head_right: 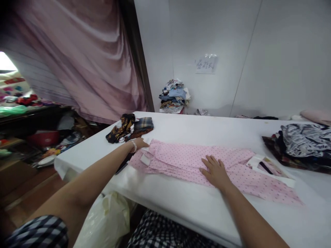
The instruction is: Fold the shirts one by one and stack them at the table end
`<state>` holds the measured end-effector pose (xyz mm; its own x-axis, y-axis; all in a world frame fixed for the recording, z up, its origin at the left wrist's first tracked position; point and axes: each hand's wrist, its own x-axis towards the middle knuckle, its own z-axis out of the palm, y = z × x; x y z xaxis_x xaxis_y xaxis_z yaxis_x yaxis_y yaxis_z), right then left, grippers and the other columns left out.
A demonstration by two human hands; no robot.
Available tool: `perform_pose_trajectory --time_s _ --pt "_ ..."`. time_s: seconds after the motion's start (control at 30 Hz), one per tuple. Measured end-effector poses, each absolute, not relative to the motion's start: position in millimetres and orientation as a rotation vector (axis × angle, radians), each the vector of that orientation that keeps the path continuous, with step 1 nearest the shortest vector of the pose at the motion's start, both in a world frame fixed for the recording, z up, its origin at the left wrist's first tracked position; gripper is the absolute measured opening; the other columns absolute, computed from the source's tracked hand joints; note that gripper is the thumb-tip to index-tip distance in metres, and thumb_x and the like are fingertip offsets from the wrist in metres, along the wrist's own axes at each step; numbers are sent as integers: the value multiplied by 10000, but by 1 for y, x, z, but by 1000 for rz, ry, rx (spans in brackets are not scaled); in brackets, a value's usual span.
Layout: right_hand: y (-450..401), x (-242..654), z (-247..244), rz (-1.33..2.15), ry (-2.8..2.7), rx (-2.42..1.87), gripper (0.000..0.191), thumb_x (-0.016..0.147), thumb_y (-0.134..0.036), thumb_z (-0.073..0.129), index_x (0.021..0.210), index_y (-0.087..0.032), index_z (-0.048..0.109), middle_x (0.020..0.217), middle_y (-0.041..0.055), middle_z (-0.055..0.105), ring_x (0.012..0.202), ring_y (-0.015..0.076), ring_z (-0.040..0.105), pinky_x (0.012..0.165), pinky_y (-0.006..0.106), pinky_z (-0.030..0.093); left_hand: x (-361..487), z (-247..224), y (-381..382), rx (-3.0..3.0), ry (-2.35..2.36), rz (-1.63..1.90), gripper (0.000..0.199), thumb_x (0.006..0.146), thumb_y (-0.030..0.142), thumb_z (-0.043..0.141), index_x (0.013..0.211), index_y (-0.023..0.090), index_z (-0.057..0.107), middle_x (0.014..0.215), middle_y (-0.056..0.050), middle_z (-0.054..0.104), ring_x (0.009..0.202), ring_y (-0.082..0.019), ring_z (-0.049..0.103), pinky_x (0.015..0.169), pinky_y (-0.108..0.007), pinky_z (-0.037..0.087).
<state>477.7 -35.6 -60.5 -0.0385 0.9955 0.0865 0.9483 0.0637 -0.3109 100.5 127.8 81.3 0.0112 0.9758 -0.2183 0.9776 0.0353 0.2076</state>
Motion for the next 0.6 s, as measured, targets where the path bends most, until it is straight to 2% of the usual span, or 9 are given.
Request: perform_pose_trajectory --time_s 0.13,0.27,0.37,0.47,0.53,0.6 --pt "-36 476 -55 308 -2056 -1928 620 885 -607 365 1381 -249 466 1525 62 300 1430 276 196 1144 541 104 138 118 119 1921 1800 92 492 752 336 664 1150 72 543 1023 -196 666 748 -226 665 600 -312 519" --pt "-39 476 -48 403 -1959 -1836 590 868 -561 440 1359 -239 493 1501 75 355 1417 289 233 1144 552 87 216 125 100 1897 1519 174 553 817 368 621 1269 100 448 1015 -166 664 728 -169 664 621 -277 534" --pt "-41 480 -46 527 -1707 -1714 604 845 -540 496 1370 -243 476 1443 82 451 1353 289 367 1131 529 202 271 108 81 1867 1184 241 631 871 450 531 1372 117 342 1047 -174 671 778 -178 683 680 -294 556" --pt "-41 486 -47 675 -1365 -1575 641 824 -513 549 1395 -240 442 1429 83 470 1306 267 438 1086 466 337 291 85 69 1966 1055 365 636 885 501 464 1383 119 357 1198 -198 625 985 -225 655 852 -362 535" --pt "-41 488 -47 726 -1234 -1503 660 815 -478 578 1408 -236 421 1436 80 461 1314 252 431 1088 448 345 283 66 66 2069 1137 441 616 876 491 473 1371 134 393 1375 -192 503 1220 -265 517 1033 -422 413" --pt "-41 488 -46 735 -1201 -1490 648 811 -452 594 1402 -242 433 1435 79 463 1315 252 432 1091 459 342 268 45 65 2193 1250 441 625 873 483 469 1393 148 378 1511 -163 328 1386 -285 297 1142 -470 228"
